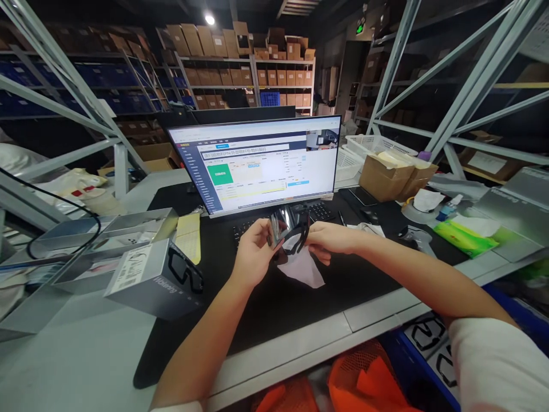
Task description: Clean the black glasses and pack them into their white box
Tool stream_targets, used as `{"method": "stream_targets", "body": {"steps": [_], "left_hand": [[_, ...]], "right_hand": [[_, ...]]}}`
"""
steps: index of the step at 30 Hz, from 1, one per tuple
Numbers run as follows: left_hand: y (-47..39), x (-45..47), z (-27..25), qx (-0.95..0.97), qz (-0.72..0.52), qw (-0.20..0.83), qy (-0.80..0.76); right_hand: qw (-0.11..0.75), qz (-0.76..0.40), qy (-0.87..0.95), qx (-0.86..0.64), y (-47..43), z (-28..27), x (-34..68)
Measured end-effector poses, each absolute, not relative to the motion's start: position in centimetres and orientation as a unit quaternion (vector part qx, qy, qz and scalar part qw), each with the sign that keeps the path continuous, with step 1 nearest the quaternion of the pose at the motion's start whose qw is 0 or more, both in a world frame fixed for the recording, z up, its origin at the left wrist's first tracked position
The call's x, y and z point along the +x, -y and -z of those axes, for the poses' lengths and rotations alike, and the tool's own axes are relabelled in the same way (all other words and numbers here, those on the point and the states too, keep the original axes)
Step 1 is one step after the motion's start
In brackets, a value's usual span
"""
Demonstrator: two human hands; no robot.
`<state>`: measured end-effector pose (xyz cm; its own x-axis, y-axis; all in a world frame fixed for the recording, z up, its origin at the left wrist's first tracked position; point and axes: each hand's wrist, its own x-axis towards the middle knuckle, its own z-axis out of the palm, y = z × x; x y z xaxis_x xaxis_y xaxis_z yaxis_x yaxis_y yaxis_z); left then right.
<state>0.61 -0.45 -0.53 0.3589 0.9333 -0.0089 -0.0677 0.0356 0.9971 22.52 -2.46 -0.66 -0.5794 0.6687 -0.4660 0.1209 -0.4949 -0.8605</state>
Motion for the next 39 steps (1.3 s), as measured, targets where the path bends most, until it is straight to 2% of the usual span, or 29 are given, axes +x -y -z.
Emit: {"method": "stream_targets", "body": {"steps": [6, 10, 19, 24, 27, 31, 34, 35, 39], "left_hand": [[0.4, 0.7, 0.2, 0.485, -0.519, 0.589, -0.384], [0.3, 1.1, -0.2, 0.415, -0.563, 0.612, -0.369], [0.3, 1.4, 0.5, 0.453, -0.488, 0.652, -0.363], [0.3, 1.6, 1.0, 0.440, -0.381, 0.746, -0.323], [0.8, 2.1, 1.9, 0.419, -0.359, 0.768, -0.326], [1.2, 2.6, 3.0, 0.438, -0.382, 0.735, -0.349], [1.3, 2.7, 3.2, 0.475, -0.458, 0.662, -0.356], [1.3, 2.8, 3.3, 0.488, -0.486, 0.630, -0.358], [2.0, 3.4, 3.5, 0.537, -0.545, 0.541, -0.350]], "right_hand": [[0.195, -0.751, 0.477, -0.412, 2.7, 0.3, 22.8], [0.203, -0.755, 0.466, -0.415, 2.7, 0.1, 22.8], [0.228, -0.765, 0.455, -0.395, 2.6, 0.1, 23.0], [0.239, -0.772, 0.453, -0.375, 2.5, 0.0, 23.0], [0.247, -0.766, 0.457, -0.379, 2.2, -0.1, 23.0], [0.301, -0.704, 0.481, -0.427, 2.5, -0.1, 23.3], [0.397, -0.581, 0.494, -0.511, 4.0, 0.2, 23.3], [0.406, -0.545, 0.498, -0.540, 4.7, 0.3, 23.1], [0.303, -0.522, 0.532, -0.594, 6.3, 1.2, 21.9]]}}
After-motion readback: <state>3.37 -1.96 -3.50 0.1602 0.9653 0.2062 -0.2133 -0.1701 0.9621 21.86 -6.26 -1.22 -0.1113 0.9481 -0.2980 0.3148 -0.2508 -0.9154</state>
